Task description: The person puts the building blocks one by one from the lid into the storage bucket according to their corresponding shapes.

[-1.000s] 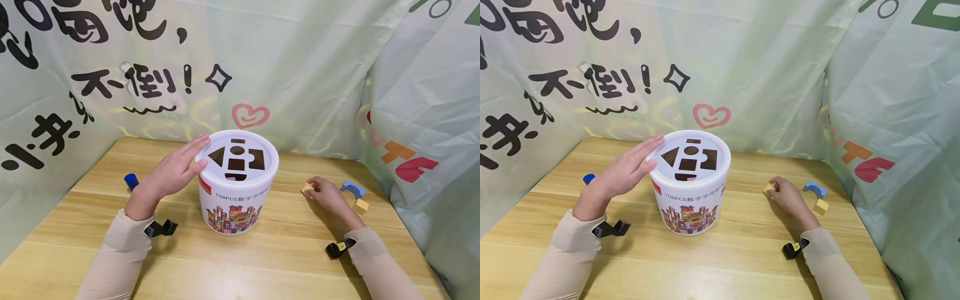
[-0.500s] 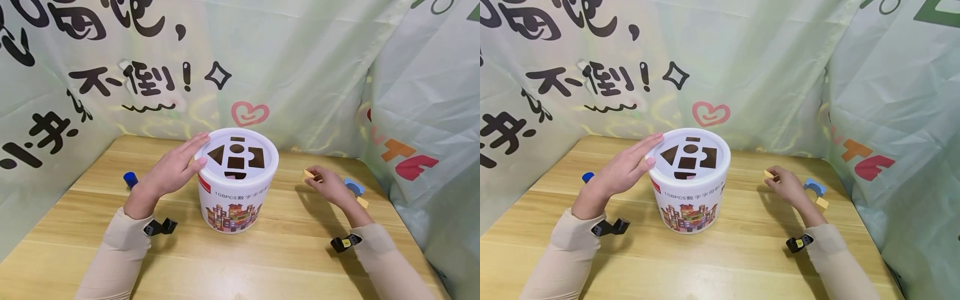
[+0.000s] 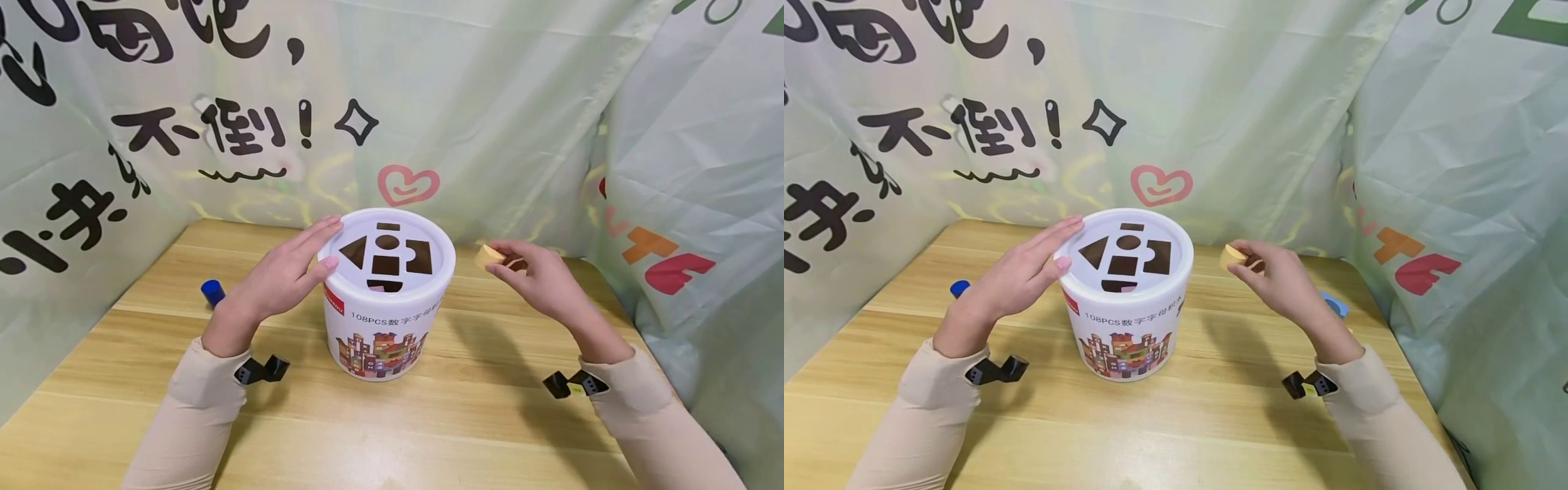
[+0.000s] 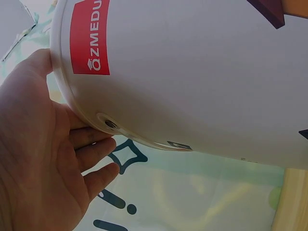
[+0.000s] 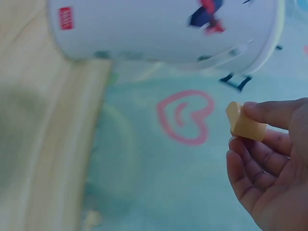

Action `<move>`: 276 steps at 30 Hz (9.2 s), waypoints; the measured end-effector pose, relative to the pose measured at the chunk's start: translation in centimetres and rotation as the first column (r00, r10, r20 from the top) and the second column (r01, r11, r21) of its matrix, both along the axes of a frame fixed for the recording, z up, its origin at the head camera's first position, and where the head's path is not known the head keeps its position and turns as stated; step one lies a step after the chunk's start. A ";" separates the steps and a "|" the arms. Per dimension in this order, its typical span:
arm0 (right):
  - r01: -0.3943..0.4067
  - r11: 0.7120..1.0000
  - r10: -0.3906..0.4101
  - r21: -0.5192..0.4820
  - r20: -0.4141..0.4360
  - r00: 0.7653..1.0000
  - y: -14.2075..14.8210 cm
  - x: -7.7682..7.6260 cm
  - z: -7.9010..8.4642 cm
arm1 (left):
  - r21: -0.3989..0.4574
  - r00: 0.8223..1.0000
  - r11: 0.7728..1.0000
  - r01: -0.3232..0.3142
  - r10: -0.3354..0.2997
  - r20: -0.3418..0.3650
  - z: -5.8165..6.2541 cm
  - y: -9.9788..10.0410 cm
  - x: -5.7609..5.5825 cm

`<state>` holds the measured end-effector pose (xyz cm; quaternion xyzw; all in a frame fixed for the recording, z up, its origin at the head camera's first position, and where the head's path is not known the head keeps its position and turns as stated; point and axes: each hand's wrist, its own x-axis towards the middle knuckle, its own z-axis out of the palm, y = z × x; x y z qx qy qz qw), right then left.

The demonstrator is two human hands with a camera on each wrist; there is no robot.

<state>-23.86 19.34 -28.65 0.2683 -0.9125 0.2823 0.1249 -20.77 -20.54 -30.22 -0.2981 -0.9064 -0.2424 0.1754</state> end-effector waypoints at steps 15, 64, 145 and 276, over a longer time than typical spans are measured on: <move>-0.208 0.976 0.198 -0.058 -0.141 0.970 -4.8 3.2 4.5 | -0.004 1.000 1.000 -0.002 0.002 0.000 0.1 -0.2 0.1; -0.411 0.909 0.417 -0.069 0.120 0.901 -10.5 3.2 5.3 | -0.006 1.000 1.000 -0.003 0.003 0.011 0.1 0.1 0.0; 0.210 0.941 -0.283 0.266 0.278 0.918 19.6 -0.1 -10.3 | -0.019 1.000 1.000 0.001 -0.001 0.009 0.3 -0.1 0.2; -0.180 0.983 0.176 0.042 0.077 0.981 -2.7 0.2 4.4 | -0.163 0.995 0.987 -0.004 0.021 0.099 1.7 -0.2 0.3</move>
